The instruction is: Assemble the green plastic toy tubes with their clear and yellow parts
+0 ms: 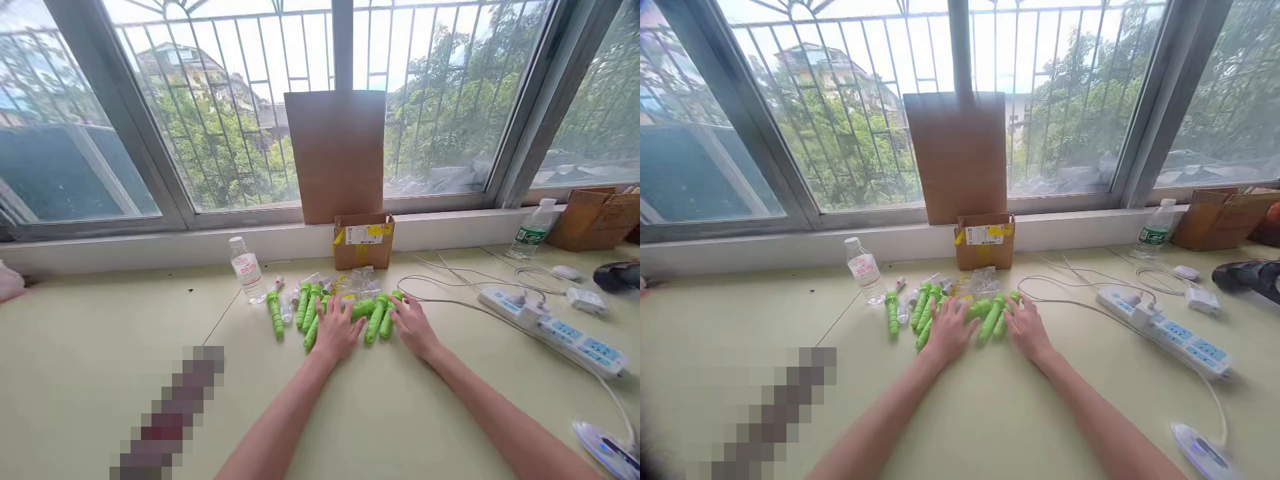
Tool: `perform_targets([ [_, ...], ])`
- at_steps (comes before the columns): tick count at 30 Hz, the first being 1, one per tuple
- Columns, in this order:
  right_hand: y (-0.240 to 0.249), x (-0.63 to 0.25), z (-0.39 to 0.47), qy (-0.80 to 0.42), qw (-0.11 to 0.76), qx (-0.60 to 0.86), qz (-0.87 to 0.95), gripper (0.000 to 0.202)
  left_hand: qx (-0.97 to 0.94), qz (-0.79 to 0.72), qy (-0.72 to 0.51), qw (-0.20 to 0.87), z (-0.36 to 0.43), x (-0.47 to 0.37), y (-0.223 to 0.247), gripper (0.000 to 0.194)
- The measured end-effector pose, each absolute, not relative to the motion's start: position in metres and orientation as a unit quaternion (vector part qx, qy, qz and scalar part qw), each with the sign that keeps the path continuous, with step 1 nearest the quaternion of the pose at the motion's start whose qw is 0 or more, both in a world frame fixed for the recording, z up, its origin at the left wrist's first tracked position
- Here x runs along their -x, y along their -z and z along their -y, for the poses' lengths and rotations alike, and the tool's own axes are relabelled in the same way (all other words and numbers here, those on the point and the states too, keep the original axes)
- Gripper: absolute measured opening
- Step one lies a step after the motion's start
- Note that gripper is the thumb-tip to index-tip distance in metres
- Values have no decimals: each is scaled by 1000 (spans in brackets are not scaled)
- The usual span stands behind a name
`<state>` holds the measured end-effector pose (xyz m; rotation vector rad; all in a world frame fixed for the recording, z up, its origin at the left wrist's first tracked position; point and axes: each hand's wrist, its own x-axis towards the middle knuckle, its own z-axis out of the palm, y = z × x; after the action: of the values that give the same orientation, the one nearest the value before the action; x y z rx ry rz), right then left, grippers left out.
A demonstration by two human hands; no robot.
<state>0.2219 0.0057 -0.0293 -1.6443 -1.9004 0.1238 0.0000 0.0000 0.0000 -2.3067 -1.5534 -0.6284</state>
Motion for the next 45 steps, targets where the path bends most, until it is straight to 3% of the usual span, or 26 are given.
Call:
perform_targets([
  [21,36,-222,-6,-51,336,620,707,47,796,519,272,152,-2,2,5,29],
  [45,32,-221,-8,-61,335,614,712,47,797,524,253,162,-4,4,2,30],
])
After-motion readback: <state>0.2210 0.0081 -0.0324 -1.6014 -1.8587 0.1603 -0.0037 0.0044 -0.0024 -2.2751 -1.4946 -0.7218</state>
